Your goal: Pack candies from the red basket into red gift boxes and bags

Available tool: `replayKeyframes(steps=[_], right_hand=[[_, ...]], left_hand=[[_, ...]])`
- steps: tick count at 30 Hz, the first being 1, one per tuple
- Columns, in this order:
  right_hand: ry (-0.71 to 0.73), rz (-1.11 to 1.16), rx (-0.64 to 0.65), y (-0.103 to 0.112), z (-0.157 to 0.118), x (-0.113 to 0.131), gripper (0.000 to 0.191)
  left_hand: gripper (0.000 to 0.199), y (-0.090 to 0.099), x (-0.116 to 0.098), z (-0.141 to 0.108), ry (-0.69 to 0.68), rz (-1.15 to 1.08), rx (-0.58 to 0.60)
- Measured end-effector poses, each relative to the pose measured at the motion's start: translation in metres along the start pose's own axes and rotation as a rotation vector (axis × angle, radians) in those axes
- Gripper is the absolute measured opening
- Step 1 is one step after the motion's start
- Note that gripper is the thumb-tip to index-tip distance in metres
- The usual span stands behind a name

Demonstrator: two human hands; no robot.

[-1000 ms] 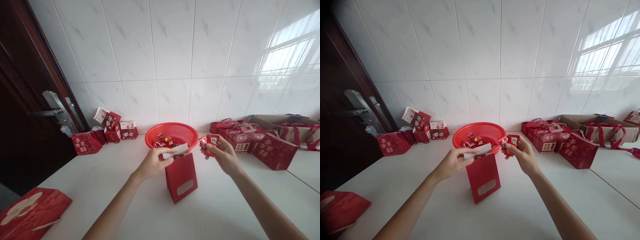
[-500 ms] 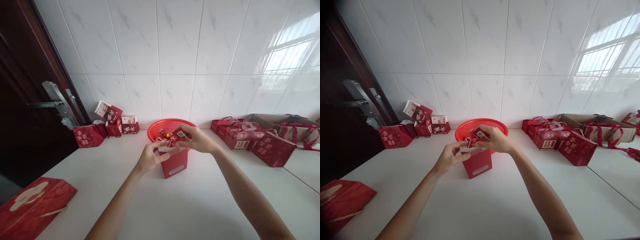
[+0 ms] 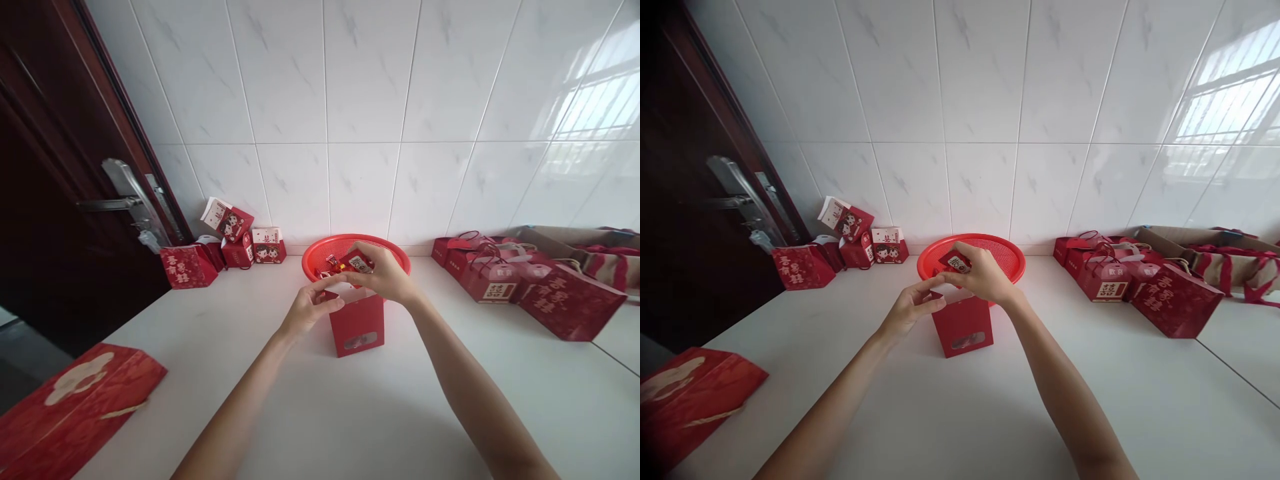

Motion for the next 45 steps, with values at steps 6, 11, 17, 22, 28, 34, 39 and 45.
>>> replayKeyframes(steps=[6, 11, 17, 22, 28, 34, 39, 45], right_hand=[[-0.034, -0.132, 0.047, -0.004, 0.004, -0.013, 0.033], [-0.026, -0.025, -0.081, 0.003, 0.000, -0.015, 0.027], [-0.090, 0.245, 0.018, 0.012, -0.008, -0.011, 0.008], [0.015, 0.142, 0.150, 0.014, -0.008, -0.013, 0.018], [0.075, -0.073, 0.267, 0.013, -0.010, -0.011, 0.016], [0.044, -0.252, 0.356, 0.015, -0.011, -0.011, 0.016], [0.042, -0.254, 0.410, 0.014, -0.012, -0.014, 0.021], [0.051, -0.271, 0.497, 0.008, -0.007, -0.018, 0.038]], left_hand=[[0.045, -0.007, -0.002, -0.002, 0.020, -0.009, 0.006], [0.056, -0.006, 0.004, 0.000, 0.056, -0.051, -0.004], [0.058, -0.008, 0.006, 0.001, 0.073, -0.082, -0.023], [0.055, -0.008, 0.007, 0.000, 0.043, -0.073, 0.001], [0.052, -0.010, 0.004, 0.000, 0.009, -0.075, 0.065], [0.059, -0.009, 0.006, -0.001, 0.043, -0.122, 0.025], [0.061, -0.008, 0.009, -0.001, 0.058, -0.087, 0.046], [0.059, -0.007, 0.010, -0.001, 0.049, -0.082, 0.030]])
Point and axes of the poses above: each hand's wrist, its own z-axis towards the middle knuckle, its own y-axis out of the back of the hand, x = y × z, the point moved 2 cm from there along z, towards the middle knuckle, and after that the axes turned 6 degrees about -y, right-handed, at the moved point
